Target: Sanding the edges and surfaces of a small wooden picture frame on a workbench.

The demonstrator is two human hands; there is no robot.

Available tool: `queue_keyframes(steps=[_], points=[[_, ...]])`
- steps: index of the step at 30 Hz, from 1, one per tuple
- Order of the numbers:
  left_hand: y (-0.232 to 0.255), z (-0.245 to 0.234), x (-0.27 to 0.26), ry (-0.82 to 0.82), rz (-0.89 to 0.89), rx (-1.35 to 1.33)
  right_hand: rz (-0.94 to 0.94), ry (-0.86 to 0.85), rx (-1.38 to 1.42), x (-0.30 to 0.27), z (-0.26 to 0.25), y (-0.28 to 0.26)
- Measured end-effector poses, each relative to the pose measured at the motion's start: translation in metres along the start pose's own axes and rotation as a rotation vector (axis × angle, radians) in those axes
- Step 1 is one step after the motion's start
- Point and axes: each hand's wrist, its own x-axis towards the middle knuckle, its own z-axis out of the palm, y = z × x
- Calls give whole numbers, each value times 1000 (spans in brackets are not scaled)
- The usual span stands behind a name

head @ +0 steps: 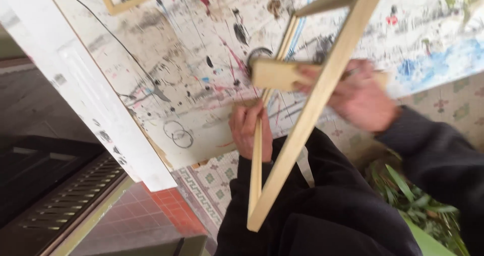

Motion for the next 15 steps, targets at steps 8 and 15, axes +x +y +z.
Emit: queue_keyframes(steps=[8,15], points=[[2,-4,-3,-40,-29,-37,49,14,-123,29,-4,-6],[10,-7,1,-141,-92,-75,117,-26,-44,16,7,-3]])
